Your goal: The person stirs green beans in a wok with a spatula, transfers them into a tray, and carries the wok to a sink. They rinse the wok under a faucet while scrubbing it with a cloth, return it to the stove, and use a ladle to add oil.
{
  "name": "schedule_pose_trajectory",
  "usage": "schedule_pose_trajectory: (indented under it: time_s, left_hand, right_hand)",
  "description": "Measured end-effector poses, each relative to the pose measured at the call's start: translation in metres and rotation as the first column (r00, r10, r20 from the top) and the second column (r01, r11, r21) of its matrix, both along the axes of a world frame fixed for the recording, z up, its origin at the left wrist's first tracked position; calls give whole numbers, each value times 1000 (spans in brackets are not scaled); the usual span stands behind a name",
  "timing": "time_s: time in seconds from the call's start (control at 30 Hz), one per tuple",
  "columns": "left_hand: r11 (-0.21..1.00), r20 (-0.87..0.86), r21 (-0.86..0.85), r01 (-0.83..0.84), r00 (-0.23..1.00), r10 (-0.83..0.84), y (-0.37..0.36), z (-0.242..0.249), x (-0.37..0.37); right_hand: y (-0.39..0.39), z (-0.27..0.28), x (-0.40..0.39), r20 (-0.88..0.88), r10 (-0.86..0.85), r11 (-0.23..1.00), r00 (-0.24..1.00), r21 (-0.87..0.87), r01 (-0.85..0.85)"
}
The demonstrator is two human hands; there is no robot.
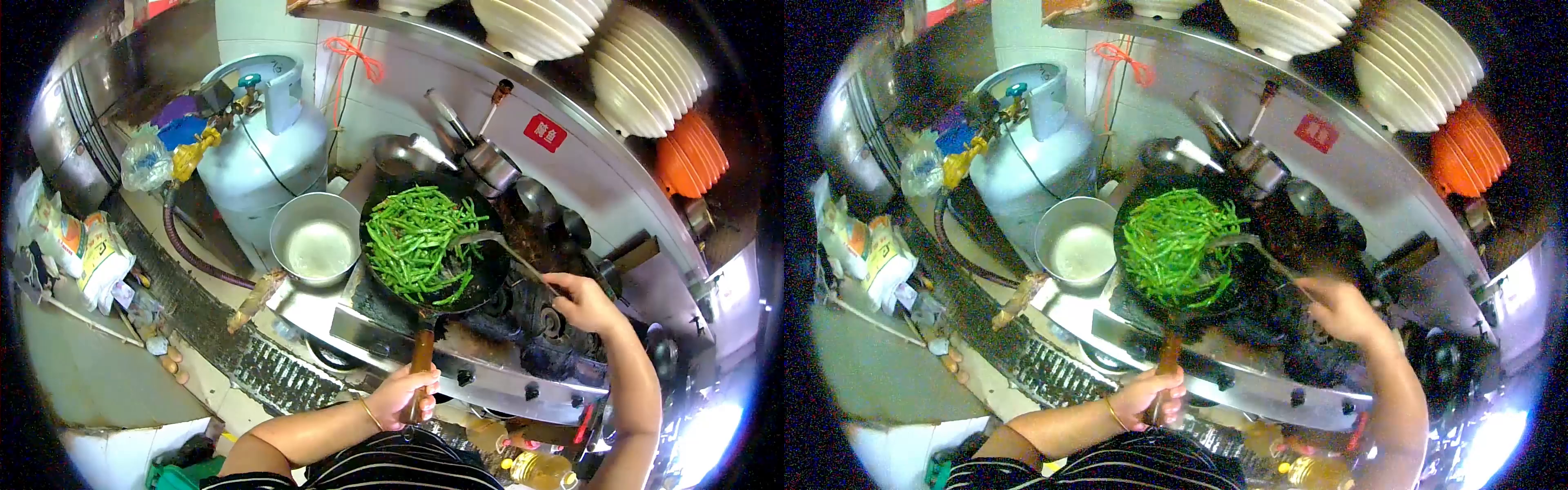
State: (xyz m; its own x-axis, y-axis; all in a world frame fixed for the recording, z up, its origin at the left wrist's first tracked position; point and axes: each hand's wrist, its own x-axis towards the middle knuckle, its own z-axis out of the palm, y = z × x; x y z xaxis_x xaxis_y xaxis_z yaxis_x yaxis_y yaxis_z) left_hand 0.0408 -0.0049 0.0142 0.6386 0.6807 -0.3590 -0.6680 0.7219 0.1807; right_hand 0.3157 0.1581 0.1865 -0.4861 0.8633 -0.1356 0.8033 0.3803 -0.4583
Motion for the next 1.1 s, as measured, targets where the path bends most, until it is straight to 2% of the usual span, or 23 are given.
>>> schedule_pose_trajectory:
  time_s: [0.1, 0.13, 0.3, 0.33, 0.43, 0.47, 0.5, 0.57, 0.6, 0.63, 0.7, 0.77, 0.83, 0.9, 1.1]
  left_hand:
    - [1000, 49, -4, 7, 999, -7, 1, -6, 1]
    - [1000, 58, -4, 9, 998, -9, 0, -6, 1]
    - [1000, 6, 6, 20, 1000, -20, 1, 4, -4]
    - [1000, 13, -6, 22, 1000, -22, 0, 4, -5]
    - [999, 15, -4, 32, 999, -31, 1, 4, -8]
    - [1000, 19, -4, 22, 1000, -22, 1, 3, -9]
    - [1000, 23, -4, 16, 1000, -16, 0, 2, -10]
    - [1000, 13, -2, 8, 1000, -8, -1, 2, -9]
    - [1000, -1, -1, 2, 1000, -2, -1, 3, -9]
    - [1000, -15, -1, -4, 1000, 4, -1, 5, -8]
    - [1000, -25, 2, -20, 999, 20, -1, 6, -7]
    - [999, -42, 10, -35, 998, 36, -2, 3, -5]
    - [999, -43, -11, -31, 999, 30, -2, 4, -6]
    - [999, -37, -8, -36, 999, 36, -1, 9, -8]
    - [999, -24, 13, -31, 999, 31, -1, 2, -4]
  right_hand:
    - [10, 25, -13, -97, -250, 934, 963, -284, 214]
    - [13, 23, -27, -221, -312, 929, 924, -274, 248]
    - [78, -8, -78, -237, -350, 900, 907, -354, 255]
    - [86, -14, -88, -174, -408, 859, 896, -407, 311]
    - [96, -28, -107, -190, -240, 854, 952, -507, 114]
    - [89, -22, -114, -151, -157, 871, 976, -487, 64]
    - [88, -22, -113, -157, -16, 878, 987, -474, -62]
    - [77, -17, -111, 1, 125, 916, 992, -385, -115]
    - [70, -21, -116, -31, 500, 866, 866, 52, -498]
    - [60, -5, -105, 163, 475, 874, 865, 26, -485]
    - [32, 19, -102, 465, 413, 837, 783, 146, -528]
    - [9, 35, -91, 574, 325, 836, 751, 197, -513]
    - [-1, 41, -71, 633, 245, 862, 735, 205, -464]
    - [-6, 42, -48, 608, 211, 846, 765, 278, -455]
    - [-16, 44, -2, 443, 128, 876, 887, 370, -311]
